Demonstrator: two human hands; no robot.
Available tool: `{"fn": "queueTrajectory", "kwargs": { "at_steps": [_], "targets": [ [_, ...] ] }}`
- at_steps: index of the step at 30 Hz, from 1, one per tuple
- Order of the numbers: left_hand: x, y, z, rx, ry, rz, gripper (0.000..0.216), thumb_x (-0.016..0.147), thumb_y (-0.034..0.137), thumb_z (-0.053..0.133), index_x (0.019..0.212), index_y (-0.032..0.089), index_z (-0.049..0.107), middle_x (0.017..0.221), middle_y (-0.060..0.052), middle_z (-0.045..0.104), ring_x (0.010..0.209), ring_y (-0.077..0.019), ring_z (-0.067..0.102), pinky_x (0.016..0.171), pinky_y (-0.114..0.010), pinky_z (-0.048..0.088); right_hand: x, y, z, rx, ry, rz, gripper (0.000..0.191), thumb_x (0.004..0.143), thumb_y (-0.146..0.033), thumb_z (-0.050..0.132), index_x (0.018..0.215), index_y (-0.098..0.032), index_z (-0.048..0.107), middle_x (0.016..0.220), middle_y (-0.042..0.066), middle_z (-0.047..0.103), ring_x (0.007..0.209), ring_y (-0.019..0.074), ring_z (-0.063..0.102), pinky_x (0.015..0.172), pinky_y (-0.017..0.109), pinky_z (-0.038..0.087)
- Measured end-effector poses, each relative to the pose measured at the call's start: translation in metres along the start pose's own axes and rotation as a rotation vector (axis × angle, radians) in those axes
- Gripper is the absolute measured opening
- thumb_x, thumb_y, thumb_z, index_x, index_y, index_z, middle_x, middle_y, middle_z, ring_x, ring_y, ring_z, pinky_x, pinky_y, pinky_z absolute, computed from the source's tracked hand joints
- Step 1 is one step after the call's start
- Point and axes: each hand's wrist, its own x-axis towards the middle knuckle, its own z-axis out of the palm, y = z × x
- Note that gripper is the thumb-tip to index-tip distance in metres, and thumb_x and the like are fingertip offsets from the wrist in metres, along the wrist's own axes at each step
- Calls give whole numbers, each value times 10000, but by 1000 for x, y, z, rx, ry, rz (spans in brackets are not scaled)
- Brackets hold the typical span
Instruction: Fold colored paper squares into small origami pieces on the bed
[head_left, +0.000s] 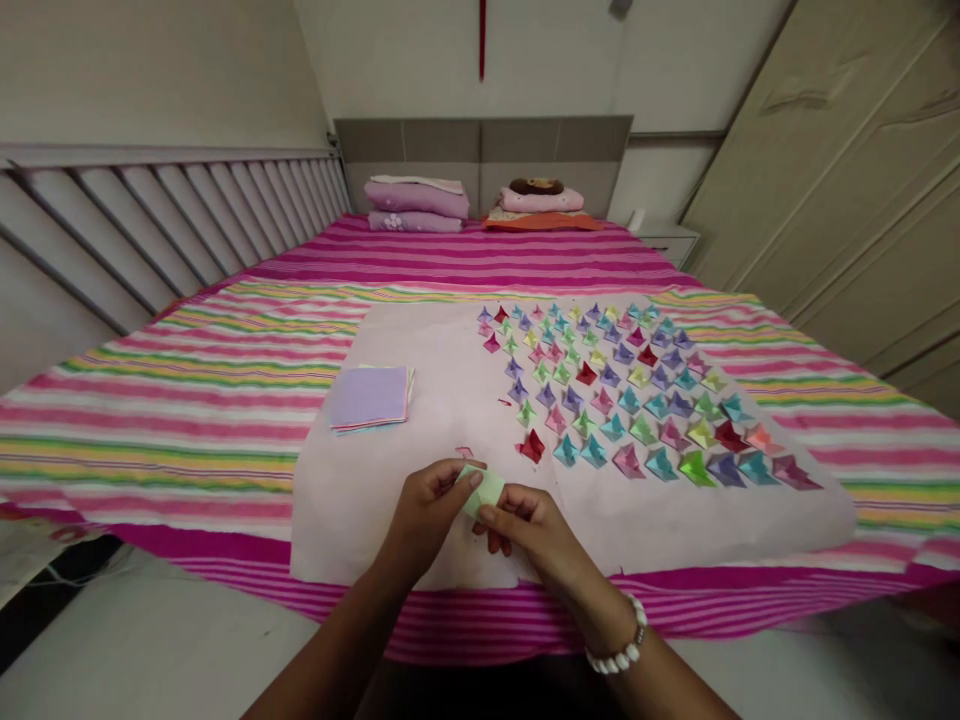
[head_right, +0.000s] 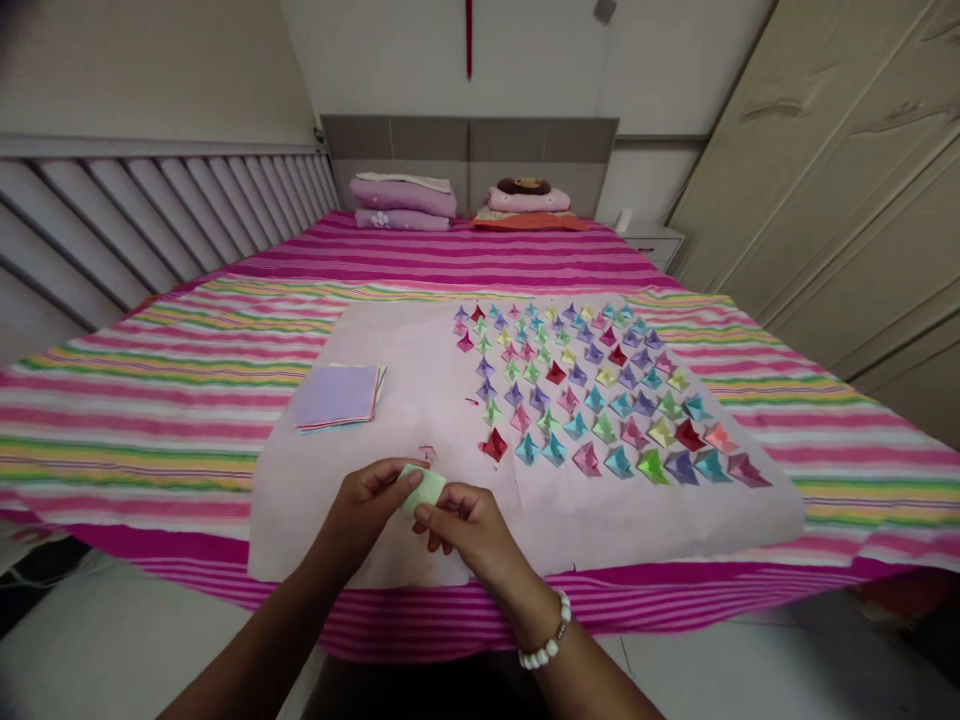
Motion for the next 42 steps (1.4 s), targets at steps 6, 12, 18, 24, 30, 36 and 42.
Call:
{"fn": "queueTrajectory", "kwargs": {
  "at_steps": [6,12,18,24,30,36,42],
  "targets": [
    [1,1,2,93,12,75,255,822,343,591,927,162,736,765,-41,723,727,-186,650,666,-288,519,2,-2,-3,23,29,20,287,655,-403,776,617,-147,651,574,8,665,439,78,477,458,208,353],
    [-3,-2,1,-83,-131,38,281,750,291,678,994,154,712,780,-37,717,708,-177,641,674,-297,521,2,3,-2,31,95,3,296,666,-389,766,597,-146,611,545,-3,644,421,64,445,440,199,297],
    [-5,-8,-4,-94,-123,-2,172,761,264,671,887,165,734,709,-9,699,693,-159,634,673,-270,504,5,5,-3,22,92,-42,264,659,-370,783,706,-157,634,538,-48,567,432,64,448,426,194,323],
    [-6,-2,-6,-93,-141,-20,162,743,248,689,879,173,734,793,-24,729,747,-166,651,715,-272,504,-1,0,-7,33,153,-190,444,651,-284,797,1061,-208,644,635,-51,600,491,87,537,466,207,422],
    [-11,1,-3,-103,-214,-48,151,762,269,688,863,164,727,757,-23,717,734,-152,638,698,-257,502,-4,-2,-7,31,161,-151,244,668,-325,783,815,-170,666,506,-27,631,450,114,583,465,217,473],
    [-13,-4,-9,-175,-149,-169,261,714,291,731,943,167,723,702,-6,707,666,-133,628,682,-282,546,-1,0,-6,107,170,-151,159,676,-266,776,768,-170,689,478,-21,648,414,100,573,447,190,461],
    [-13,0,-9,-217,-106,-209,183,678,305,747,797,166,747,715,-20,724,663,-146,653,668,-292,564,-2,2,-7,228,141,-120,89,685,-160,706,771,-178,718,478,-19,657,423,90,572,470,179,455]
  ]
}}
